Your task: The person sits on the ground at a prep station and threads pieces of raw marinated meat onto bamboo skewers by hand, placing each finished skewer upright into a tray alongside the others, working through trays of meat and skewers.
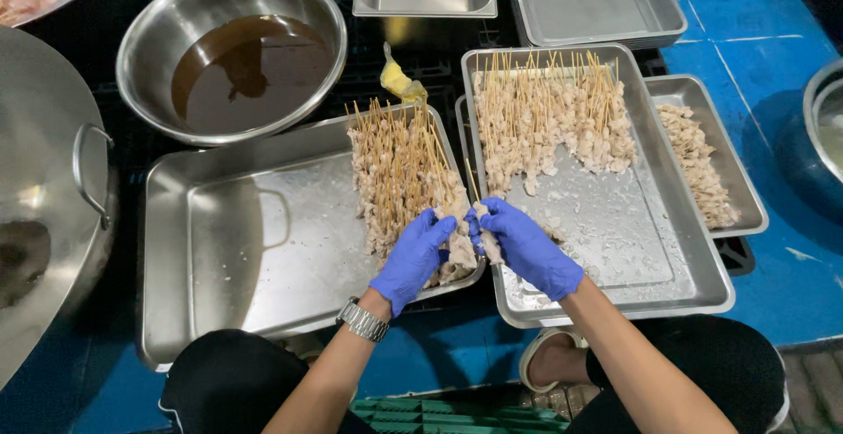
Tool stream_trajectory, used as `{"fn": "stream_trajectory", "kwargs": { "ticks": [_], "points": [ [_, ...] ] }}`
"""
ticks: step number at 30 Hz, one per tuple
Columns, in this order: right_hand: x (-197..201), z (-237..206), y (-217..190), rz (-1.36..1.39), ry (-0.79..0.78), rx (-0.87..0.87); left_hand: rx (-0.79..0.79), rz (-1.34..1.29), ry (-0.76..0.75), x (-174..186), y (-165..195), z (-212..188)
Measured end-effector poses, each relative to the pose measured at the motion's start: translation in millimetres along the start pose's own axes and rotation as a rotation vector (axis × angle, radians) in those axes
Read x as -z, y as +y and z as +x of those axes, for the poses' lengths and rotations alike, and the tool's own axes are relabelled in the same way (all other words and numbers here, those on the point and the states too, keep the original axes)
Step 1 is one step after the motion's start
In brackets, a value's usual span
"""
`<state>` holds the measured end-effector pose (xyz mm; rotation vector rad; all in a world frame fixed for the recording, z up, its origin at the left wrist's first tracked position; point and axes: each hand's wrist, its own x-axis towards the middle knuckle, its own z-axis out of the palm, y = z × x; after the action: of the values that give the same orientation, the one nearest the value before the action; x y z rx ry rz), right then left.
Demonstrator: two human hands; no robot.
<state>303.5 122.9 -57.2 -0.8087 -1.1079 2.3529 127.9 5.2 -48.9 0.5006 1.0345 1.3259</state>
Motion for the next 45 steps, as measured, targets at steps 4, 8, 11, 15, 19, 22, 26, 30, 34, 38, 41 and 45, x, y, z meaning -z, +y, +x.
{"fn": "stream_trajectory", "kwargs": {
  "ticks": [4, 8, 11, 15, 19, 22, 26, 30, 34, 38, 41, 45],
  "points": [
    [21, 5, -19, -0.166, 0.141, 0.016, 0.059, 0.039, 0.126, 2, 2, 3],
    [64, -8, -51, -0.914, 0.339, 0.181, -0.006, 0.123, 0.097, 4, 3, 0],
    [85, -17, -47, -1.57, 0.419, 0.115, -0.01, 0.103, 0.064, 4, 3, 1],
    [95, -10, -21, -1.576, 0.47, 0.033, -0.031, 0.067, -0.01, 4, -1, 4],
    [91, -11, -4, -1.725, 0.427, 0.021, -0.031, 0.08, 0.025, 8, -9, 6],
    [79, -15, -12, -1.716, 0.45, -0.267, -0.031, 0.052, -0.037, 13, -11, 9],
    [53, -30, -42, -1.706, 0.382, -0.389, -0.034, 0.189, 0.003, 12, -16, 13],
    [10, -41, -48, -1.125, 0.319, 0.081, -0.108, 0.307, -0.005, 7, -24, 10],
    [-17, -35, -39, -0.509, 0.091, 0.137, -0.11, 0.144, -0.097, 0, -26, 10],
    [-17, -28, -30, -0.439, 0.148, 0.152, -0.204, 0.261, -0.041, -12, -29, 9],
    [-15, -24, -18, -0.422, 0.233, 0.17, -0.352, 0.52, 0.086, -19, -31, 4],
    [-10, -23, -10, -0.399, 0.2, 0.197, -0.441, 0.6, 0.161, -22, -31, -1]
  ]
}}
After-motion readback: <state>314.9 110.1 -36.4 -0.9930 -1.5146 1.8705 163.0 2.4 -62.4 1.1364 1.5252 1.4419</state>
